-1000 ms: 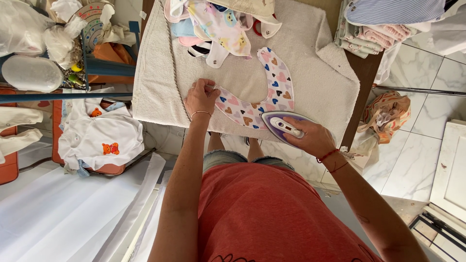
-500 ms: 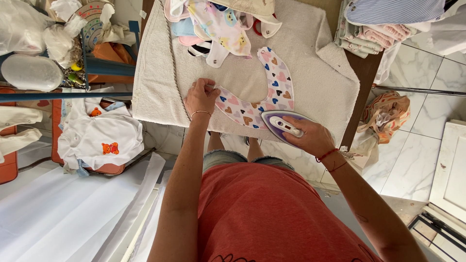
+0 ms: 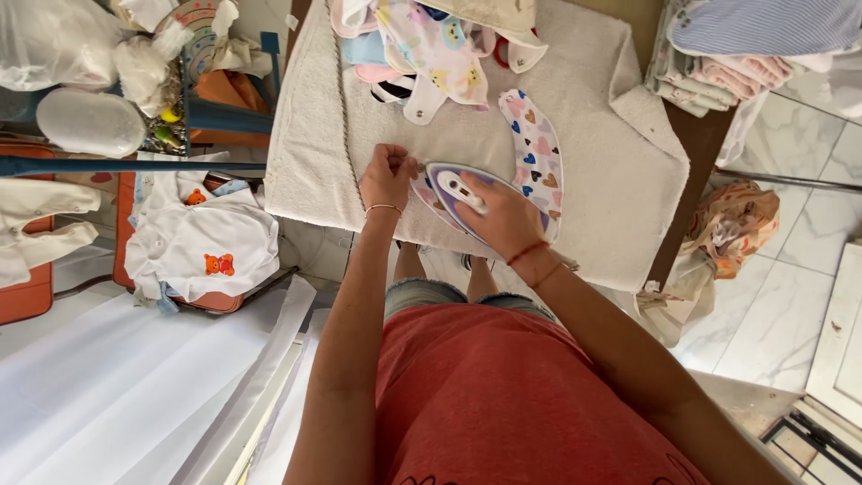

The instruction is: Ironing baby bibs on an ironing board

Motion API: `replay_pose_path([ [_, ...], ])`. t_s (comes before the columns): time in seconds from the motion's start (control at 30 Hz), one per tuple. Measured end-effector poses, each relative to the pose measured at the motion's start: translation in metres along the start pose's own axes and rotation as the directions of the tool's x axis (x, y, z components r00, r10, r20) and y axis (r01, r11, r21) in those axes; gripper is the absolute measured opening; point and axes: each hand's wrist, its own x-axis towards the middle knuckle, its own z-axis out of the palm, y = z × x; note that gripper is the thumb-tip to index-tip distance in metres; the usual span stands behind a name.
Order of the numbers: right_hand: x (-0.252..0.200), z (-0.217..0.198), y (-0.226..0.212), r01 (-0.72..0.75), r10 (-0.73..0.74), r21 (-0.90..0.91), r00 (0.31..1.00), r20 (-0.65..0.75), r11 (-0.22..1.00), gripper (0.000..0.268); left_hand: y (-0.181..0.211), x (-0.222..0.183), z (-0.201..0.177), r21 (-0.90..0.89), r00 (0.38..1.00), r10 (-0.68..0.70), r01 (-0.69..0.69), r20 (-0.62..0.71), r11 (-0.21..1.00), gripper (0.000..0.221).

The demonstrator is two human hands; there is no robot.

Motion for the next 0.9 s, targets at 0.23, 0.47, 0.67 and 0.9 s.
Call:
replay_pose_path([
  [0.23,0.004,-0.006,-0.003,-0.085,0.081,0.037,0.992,0.095,0.996,0.042,-0.004,0.004,-0.003,-0.141,0.999,0.029,-0.032,-0.027,0.99,0.015],
  [0.47,-0.046,-0.045,0.014,-0.156,0.153,0.005,0.977,0.147,0.988,0.043,-0.026,0.015,0.011,-0.411,0.999,0.018,-0.028,-0.028,0.911,0.013],
  [0.67,-0.036,-0.015,0.012,0.059,-0.066,-0.205,0.997,-0.028,0.977,0.04,-0.031,0.027,0.018,-0.722,0.997,-0.004,-0.049,-0.071,0.69,0.013],
  [0.9,-0.01,-0.007,-0.02,0.034,-0.031,-0.061,0.999,0.038,0.998,0.04,-0.03,0.024,0.013,-0.765,0.999,0.005,-0.04,-0.049,0.643,0.014],
])
